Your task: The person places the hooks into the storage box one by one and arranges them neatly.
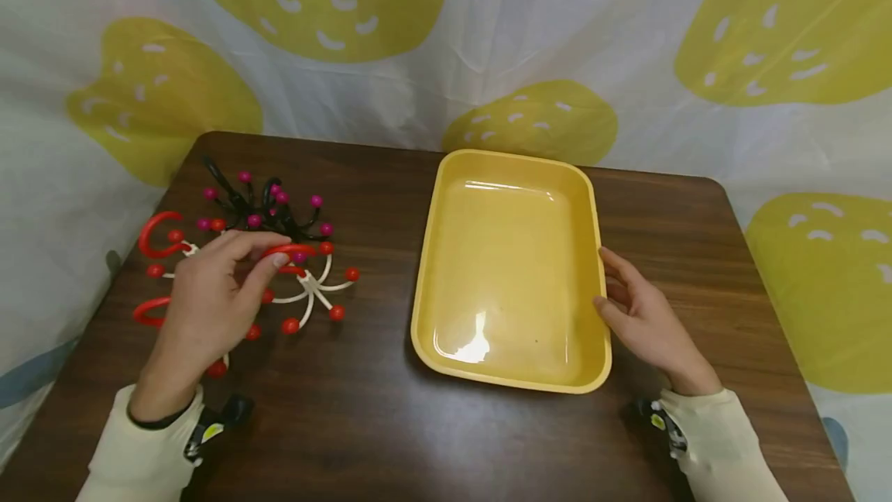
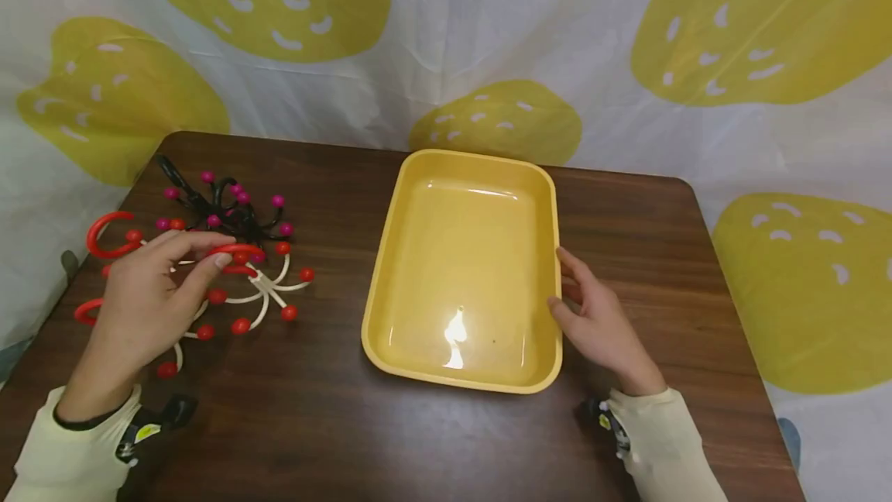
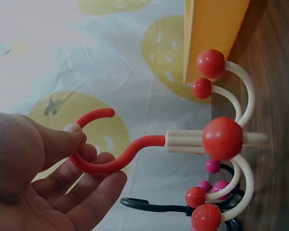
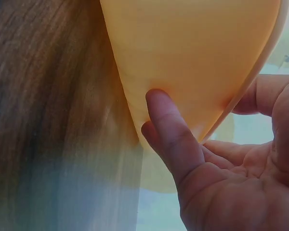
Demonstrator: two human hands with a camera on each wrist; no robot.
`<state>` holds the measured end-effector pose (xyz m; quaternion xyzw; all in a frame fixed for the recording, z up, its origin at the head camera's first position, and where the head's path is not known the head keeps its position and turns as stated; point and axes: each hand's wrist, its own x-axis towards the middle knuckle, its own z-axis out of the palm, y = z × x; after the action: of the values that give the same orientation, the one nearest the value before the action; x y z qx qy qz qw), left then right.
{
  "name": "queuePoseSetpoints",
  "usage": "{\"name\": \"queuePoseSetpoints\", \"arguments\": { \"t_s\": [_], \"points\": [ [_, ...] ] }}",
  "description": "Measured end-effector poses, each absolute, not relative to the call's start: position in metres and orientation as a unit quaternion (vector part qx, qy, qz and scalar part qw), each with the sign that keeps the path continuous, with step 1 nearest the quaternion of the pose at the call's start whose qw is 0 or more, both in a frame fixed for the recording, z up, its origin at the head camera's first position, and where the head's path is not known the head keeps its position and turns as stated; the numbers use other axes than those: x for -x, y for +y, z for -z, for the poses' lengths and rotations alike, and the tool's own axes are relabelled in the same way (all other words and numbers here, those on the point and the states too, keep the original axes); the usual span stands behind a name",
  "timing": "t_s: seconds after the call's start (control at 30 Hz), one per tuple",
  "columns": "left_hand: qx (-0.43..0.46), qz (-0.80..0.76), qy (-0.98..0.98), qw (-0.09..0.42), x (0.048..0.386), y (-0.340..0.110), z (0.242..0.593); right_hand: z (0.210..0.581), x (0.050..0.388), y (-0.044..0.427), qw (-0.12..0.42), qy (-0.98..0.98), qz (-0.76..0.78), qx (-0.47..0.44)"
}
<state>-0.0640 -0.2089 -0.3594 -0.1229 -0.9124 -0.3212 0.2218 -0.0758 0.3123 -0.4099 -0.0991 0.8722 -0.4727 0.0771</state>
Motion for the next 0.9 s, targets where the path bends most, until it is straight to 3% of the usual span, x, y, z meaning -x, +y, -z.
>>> {"name": "queuePoseSetpoints", "arguments": {
  "t_s": [0.37, 0.67, 0.9],
  "points": [
    [0.145, 0.315, -0.91, 0.227, 0.074, -0.2, 0.335, 0.409, 0.08, 0.312, 0.081, 0.876, 0.464, 0.103],
    [0.144, 0.346, -0.909, 0.181, 0.092, -0.182, 0.308, 0.412, 0.079, 0.315, 0.089, 0.876, 0.461, 0.108],
    [0.153, 0.359, -0.901, 0.186, 0.103, -0.168, 0.295, 0.412, 0.079, 0.318, 0.102, 0.88, 0.45, 0.115]
  ]
}}
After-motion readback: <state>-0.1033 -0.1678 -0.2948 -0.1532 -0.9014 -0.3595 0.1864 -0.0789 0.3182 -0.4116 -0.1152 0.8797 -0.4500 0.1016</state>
